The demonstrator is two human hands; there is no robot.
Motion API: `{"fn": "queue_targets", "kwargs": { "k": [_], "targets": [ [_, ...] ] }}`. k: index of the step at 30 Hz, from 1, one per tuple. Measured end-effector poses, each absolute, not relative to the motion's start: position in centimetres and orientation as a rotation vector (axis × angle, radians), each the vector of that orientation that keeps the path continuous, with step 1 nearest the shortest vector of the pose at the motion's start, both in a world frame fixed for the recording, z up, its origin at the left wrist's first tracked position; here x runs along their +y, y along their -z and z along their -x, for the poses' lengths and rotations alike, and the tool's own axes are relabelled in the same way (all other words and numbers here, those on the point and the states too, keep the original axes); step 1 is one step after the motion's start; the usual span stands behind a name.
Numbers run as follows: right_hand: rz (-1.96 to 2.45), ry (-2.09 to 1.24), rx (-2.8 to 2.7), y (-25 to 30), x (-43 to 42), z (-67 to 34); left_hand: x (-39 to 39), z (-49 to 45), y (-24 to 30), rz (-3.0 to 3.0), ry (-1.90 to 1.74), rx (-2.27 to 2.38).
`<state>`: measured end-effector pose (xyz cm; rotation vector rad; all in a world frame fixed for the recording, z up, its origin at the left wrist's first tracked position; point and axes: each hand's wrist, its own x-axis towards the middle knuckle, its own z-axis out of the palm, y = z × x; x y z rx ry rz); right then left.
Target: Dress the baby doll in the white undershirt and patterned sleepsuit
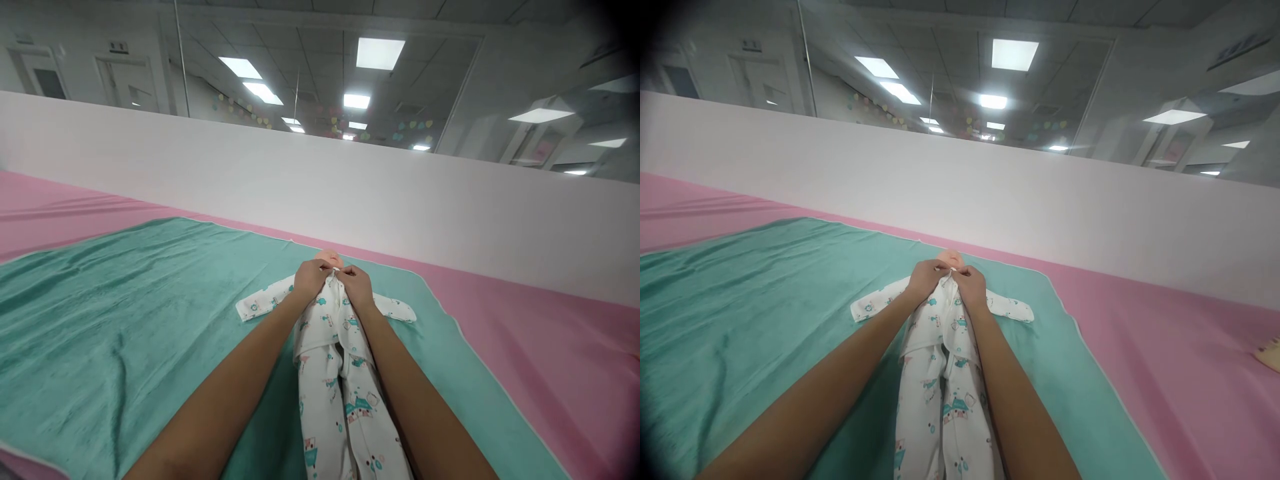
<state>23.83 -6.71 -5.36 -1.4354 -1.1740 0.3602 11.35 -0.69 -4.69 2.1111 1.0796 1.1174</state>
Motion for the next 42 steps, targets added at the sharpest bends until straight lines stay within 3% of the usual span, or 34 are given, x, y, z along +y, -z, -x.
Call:
{"fn": "queue_targets", "kwargs": {
  "k": [20,29,42],
  "targets": [
    [1.598,-0.225,-1.182,5.13,-6.28,-23.91,-0.51,-11.08,4.8,-2.107,-1.131,1.092],
    [1.408,-0.47,-1.102,5.89,-6.26,-24.13,-0.9,-10.85,4.58,-2.048,-1.132,1.046],
    [1.406,-0.349,-1.393,4.98,-6.46,-23.38,-0.8,-10.73,3.93,-1.804,-1.109,1.007]
  ]
}}
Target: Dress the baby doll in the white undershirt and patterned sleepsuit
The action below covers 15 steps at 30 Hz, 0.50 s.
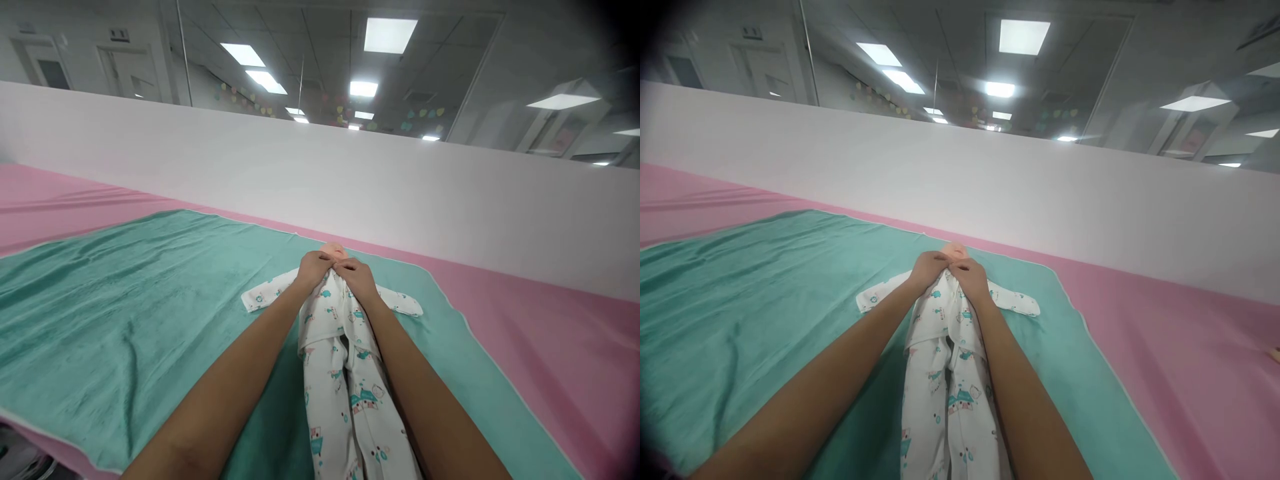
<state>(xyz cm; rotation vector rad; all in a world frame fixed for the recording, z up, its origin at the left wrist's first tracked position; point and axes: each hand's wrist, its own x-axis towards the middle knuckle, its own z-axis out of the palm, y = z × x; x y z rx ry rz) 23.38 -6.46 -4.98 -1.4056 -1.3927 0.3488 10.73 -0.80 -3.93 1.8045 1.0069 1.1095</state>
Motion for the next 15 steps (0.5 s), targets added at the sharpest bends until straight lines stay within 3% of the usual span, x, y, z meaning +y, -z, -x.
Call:
{"fn": "queue_targets", "kwargs": {
  "k": [5,15],
  "targets": [
    [1.412,-0.429,-1.28,5.2,-6.0,-23.7,-1.1,-10.9,4.0,-1.556,-1.089,0.965],
    [1.442,-0.451,-1.173,5.3,-5.8,-23.6,0.0,-11.4,5.2,-1.887,-1.109,1.051]
  ]
}}
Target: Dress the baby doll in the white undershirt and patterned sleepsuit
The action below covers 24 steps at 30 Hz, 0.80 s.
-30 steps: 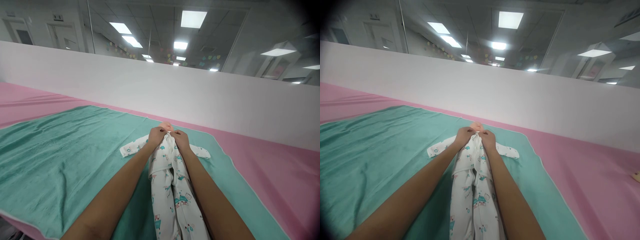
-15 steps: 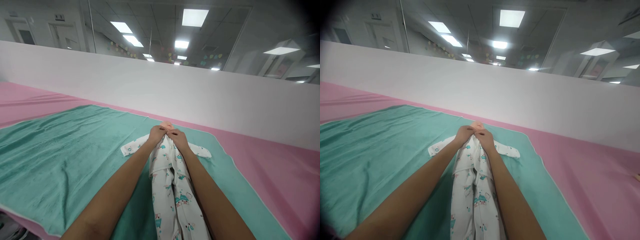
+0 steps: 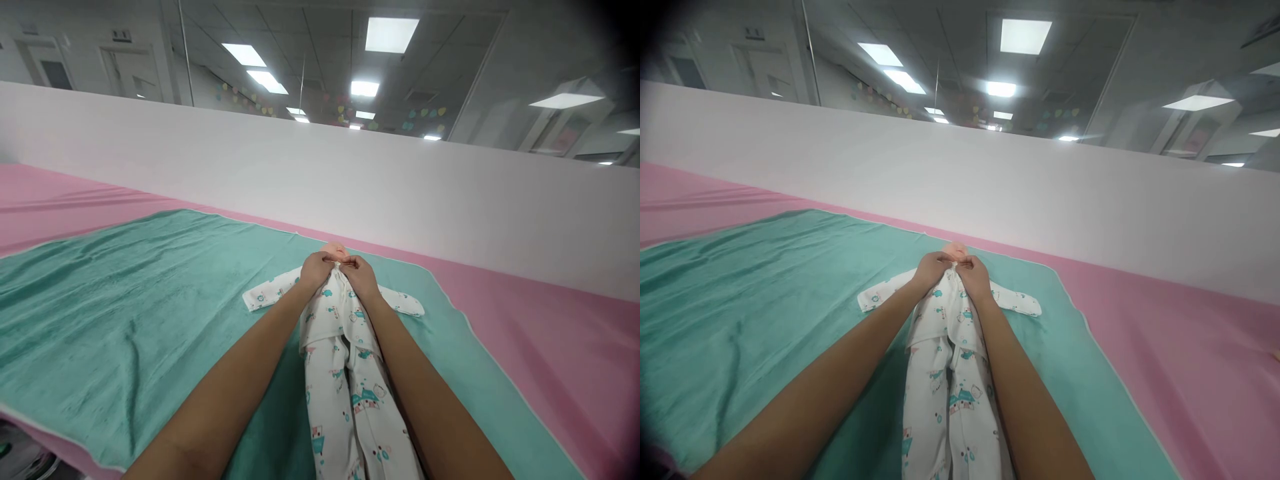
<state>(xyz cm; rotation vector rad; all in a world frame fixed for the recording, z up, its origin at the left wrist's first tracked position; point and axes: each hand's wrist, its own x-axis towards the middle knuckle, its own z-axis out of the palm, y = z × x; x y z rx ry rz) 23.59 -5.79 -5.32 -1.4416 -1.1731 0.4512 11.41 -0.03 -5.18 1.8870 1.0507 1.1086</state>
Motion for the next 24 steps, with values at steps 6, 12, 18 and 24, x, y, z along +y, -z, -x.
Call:
{"fn": "queue_targets", "kwargs": {
  "k": [6,12,18,24],
  "targets": [
    [1.569,-0.071,-1.322,5.2,-6.4,-22.9,-0.6,-11.3,5.0,-2.005,-1.1,1.076],
    [1.532,0.346,-1.544,5.8,-10.5,-20.8,-3.9,-8.9,5.4,-1.982,-1.206,0.837],
    [1.649,0.391,-1.575,6.4,-13.6,-19.5,-6.5,-7.4,5.9,-2.249,-1.242,0.787],
    [1.761,0.307,-1.534,5.6,-13.1,-19.5,-6.7,-7.4,6.1,-2.414,-1.232,0.969]
  ]
}}
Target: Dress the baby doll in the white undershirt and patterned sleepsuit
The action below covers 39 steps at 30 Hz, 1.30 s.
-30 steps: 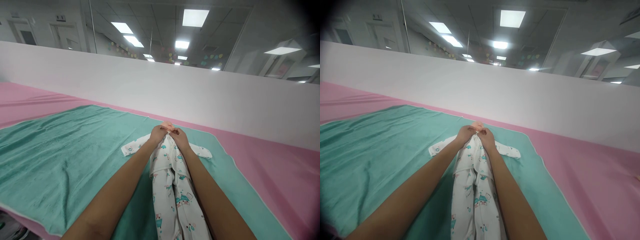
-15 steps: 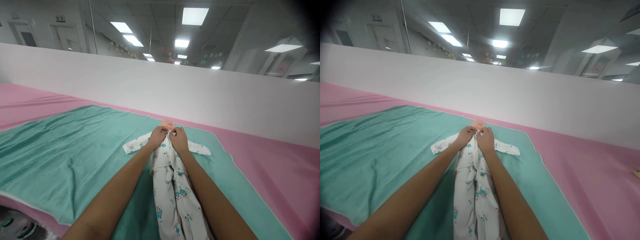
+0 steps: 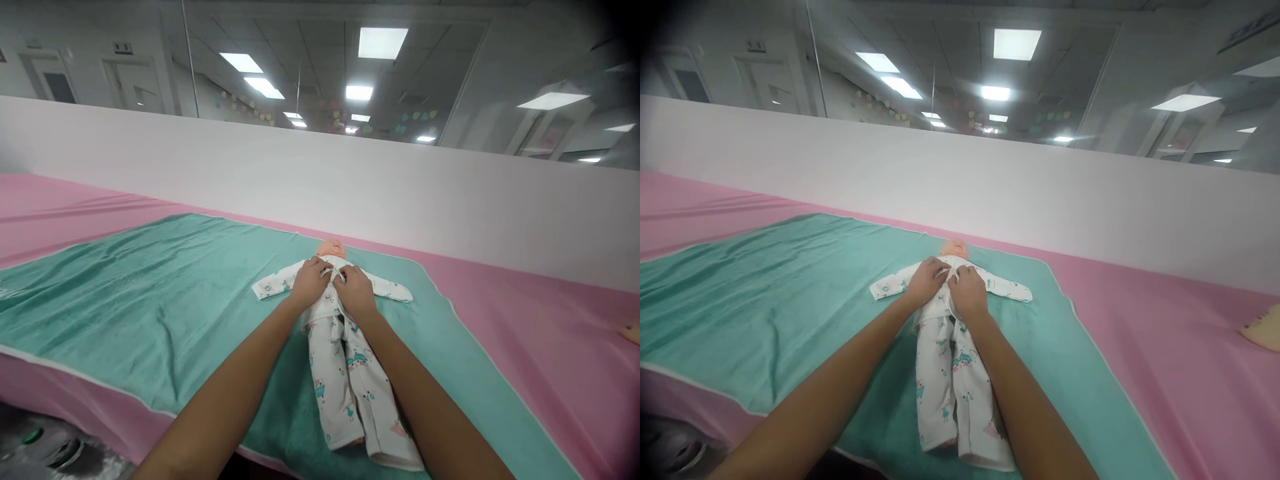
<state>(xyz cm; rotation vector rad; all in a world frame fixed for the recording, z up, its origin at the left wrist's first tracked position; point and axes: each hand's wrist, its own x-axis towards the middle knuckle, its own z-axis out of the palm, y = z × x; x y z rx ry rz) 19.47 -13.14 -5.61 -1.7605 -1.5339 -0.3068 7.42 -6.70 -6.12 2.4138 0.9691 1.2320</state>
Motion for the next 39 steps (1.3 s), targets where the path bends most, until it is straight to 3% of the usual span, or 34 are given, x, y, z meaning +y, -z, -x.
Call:
{"fn": "queue_targets", "kwargs": {
  "k": [8,15,39],
  "targets": [
    [1.478,-0.268,-1.258,5.8,-13.2,-20.9,-6.8,-7.7,5.7,-2.199,-1.269,1.108],
    [1.321,-0.454,-1.154,6.0,-13.1,-21.0,-7.9,-8.0,4.6,-1.83,-1.295,0.904],
    [1.318,-0.332,-1.155,6.6,-13.3,-20.7,-7.6,-8.2,4.8,-1.791,-1.178,0.744]
  ]
}}
